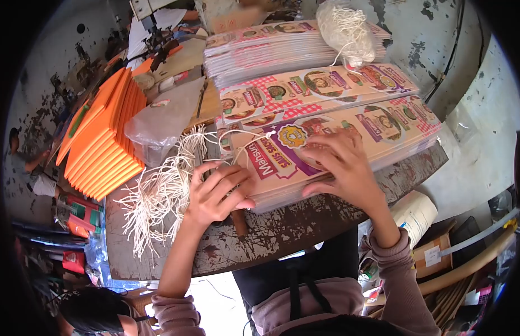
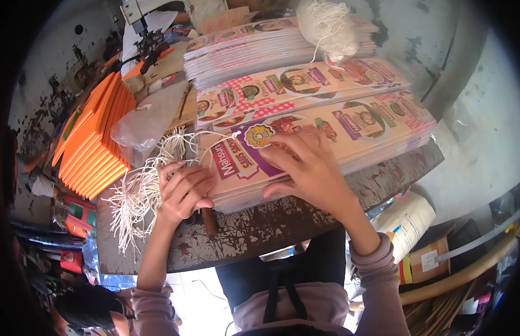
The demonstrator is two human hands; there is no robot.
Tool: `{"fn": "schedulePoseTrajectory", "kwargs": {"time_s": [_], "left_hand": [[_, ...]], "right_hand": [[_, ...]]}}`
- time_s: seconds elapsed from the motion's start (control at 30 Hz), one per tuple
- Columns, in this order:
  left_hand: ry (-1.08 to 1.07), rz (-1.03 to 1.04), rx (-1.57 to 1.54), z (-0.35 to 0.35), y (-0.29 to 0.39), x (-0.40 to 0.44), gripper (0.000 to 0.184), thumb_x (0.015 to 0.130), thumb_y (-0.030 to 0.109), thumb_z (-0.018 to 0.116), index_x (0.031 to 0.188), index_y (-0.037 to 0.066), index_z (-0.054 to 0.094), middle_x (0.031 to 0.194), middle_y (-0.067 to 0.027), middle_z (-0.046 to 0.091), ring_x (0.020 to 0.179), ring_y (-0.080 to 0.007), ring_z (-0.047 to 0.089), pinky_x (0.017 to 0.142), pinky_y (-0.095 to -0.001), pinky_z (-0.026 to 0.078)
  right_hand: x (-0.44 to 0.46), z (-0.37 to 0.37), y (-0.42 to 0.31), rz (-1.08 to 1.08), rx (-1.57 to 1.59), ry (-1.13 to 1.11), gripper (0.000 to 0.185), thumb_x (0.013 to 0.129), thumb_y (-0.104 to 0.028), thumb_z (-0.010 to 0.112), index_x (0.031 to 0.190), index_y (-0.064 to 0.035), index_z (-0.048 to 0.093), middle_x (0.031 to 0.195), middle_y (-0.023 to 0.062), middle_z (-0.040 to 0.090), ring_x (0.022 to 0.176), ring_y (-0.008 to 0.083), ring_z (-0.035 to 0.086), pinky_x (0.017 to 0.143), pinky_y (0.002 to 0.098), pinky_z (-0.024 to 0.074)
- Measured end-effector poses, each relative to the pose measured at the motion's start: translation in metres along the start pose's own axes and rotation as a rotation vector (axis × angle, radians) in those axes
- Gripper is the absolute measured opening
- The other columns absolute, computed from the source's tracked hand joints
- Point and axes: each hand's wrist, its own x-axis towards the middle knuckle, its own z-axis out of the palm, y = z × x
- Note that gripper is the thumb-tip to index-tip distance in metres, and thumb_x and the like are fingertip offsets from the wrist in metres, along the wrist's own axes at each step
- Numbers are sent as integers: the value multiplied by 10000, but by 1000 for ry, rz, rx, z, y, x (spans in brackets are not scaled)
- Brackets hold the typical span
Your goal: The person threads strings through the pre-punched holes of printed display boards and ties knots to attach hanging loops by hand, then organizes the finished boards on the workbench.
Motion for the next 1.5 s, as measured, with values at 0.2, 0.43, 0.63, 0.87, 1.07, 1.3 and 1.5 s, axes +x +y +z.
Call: {"fn": "schedulePoseTrajectory", "kwargs": {"time_s": [0.2, 0.43, 0.63, 0.87, 1.07, 1.3, 1.5], "left_hand": [[-48, -89, -75, -1, -1, -7, 370, 700, 487, 600, 867, 159, 637, 907, 21, 625, 842, -136, 596, 877, -372, 358], [-3, -163, -11, 1, -2, -5, 351, 766, 500, 547, 884, 182, 640, 898, 16, 624, 836, -168, 583, 901, -401, 320], [6, -181, -32, 1, -1, -7, 349, 740, 509, 575, 887, 202, 654, 885, 43, 615, 796, -139, 582, 897, -390, 322], [-10, -157, -63, -5, -2, -4, 421, 669, 550, 618, 862, 178, 656, 861, 42, 626, 776, -135, 588, 914, -406, 313], [9, -257, 23, -3, 8, -2, 442, 629, 553, 650, 846, 168, 659, 865, 44, 627, 769, -136, 589, 931, -415, 295], [23, -259, 23, 0, 9, -7, 459, 618, 560, 648, 844, 161, 658, 857, 44, 626, 757, -133, 585, 938, -415, 288], [28, -174, -12, -2, 9, -2, 415, 606, 555, 672, 794, 185, 655, 857, 53, 623, 751, -118, 581, 946, -449, 281]], "right_hand": [[4, 1, 0, -24, -29, 57, 492, 581, -416, 705, 951, -102, 619, 1081, 38, 533, 956, 233, 511, 881, 433, 333], [0, -3, -16, -4, -71, 44, 512, 598, -393, 697, 1027, -129, 606, 1133, 64, 518, 1004, 233, 510, 932, 494, 298], [2, -5, -17, 38, -91, -19, 555, 605, -362, 693, 1109, -160, 581, 1166, 70, 502, 1032, 245, 496, 975, 543, 242], [-2, -1, -18, 5, -129, 75, 534, 590, -316, 711, 1085, -158, 589, 1154, 65, 509, 1048, 245, 493, 966, 553, 253], [-5, -4, -28, 70, -83, 8, 538, 619, -362, 684, 1102, -154, 570, 1183, 84, 480, 1067, 258, 482, 977, 573, 226], [-6, 3, -26, 101, -165, 42, 553, 602, -364, 687, 1105, -166, 569, 1192, 80, 467, 1066, 253, 483, 985, 585, 211], [-10, 11, -28, -56, -301, 146, 377, 667, -262, 657, 1031, -179, 607, 1157, 54, 493, 1040, 227, 506, 971, 618, 220]]}}
